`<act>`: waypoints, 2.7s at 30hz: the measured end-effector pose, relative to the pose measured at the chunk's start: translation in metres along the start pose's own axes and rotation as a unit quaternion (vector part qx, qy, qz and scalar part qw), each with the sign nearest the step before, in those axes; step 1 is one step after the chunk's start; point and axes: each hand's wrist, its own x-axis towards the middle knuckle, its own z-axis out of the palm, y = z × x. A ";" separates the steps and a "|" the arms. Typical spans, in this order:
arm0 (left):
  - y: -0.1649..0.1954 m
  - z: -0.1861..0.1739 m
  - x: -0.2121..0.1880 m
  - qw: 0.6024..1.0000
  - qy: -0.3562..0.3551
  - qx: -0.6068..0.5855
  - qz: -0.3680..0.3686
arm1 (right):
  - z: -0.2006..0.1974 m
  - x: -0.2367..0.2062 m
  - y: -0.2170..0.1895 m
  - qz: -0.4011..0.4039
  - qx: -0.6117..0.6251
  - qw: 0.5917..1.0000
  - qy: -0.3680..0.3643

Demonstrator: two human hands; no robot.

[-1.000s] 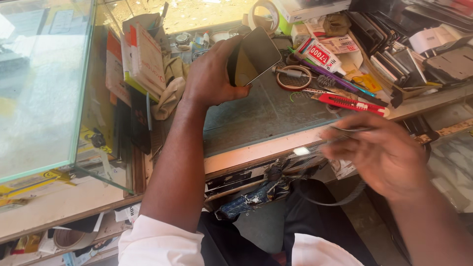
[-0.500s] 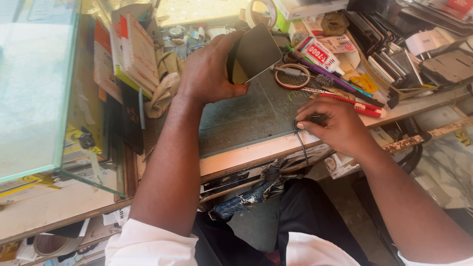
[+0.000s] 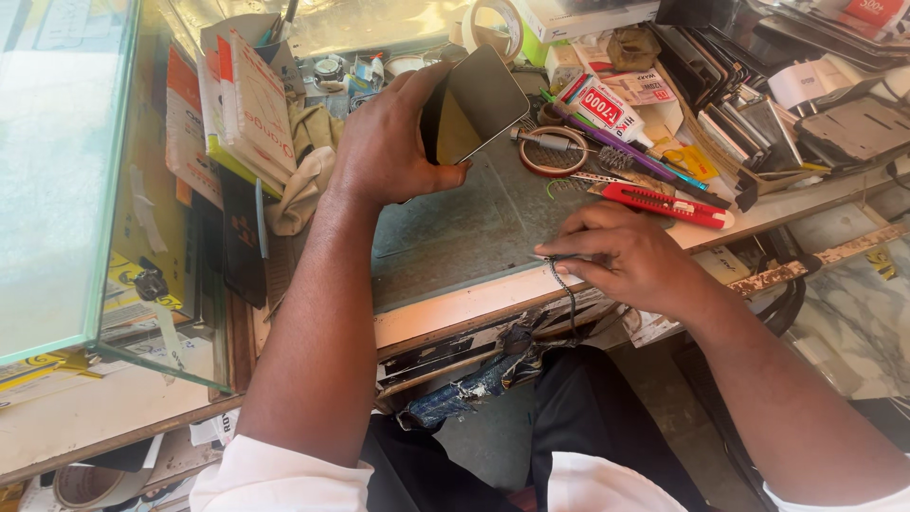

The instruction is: The person opens a drawer and retrieves a screwdriver, then uses it to remove screws from the back of a disassembled smartphone. After removing the screws, the person flips the phone over and uses a small metal tool to pry open the edges of the device.

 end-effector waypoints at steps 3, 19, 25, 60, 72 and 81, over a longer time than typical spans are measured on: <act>0.000 -0.001 0.001 1.000 -0.004 -0.002 -0.007 | 0.003 0.004 0.003 0.000 -0.015 1.000 0.002; -0.010 0.003 0.009 0.921 0.056 -0.373 -0.098 | 0.020 0.050 0.035 0.110 0.458 0.876 0.102; 0.001 0.023 0.017 0.861 -0.021 -0.419 -0.287 | 0.058 0.059 0.006 0.010 0.394 0.875 0.282; 0.046 0.050 0.017 0.945 -0.060 -0.181 -0.267 | 0.059 0.049 -0.002 -0.046 0.312 0.901 0.297; 0.045 0.051 0.014 0.953 -0.038 -0.113 -0.277 | 0.056 0.053 -0.014 -0.023 0.198 0.930 0.309; 0.045 0.049 0.015 0.949 -0.043 -0.114 -0.291 | 0.056 0.054 -0.014 -0.021 0.175 0.931 0.319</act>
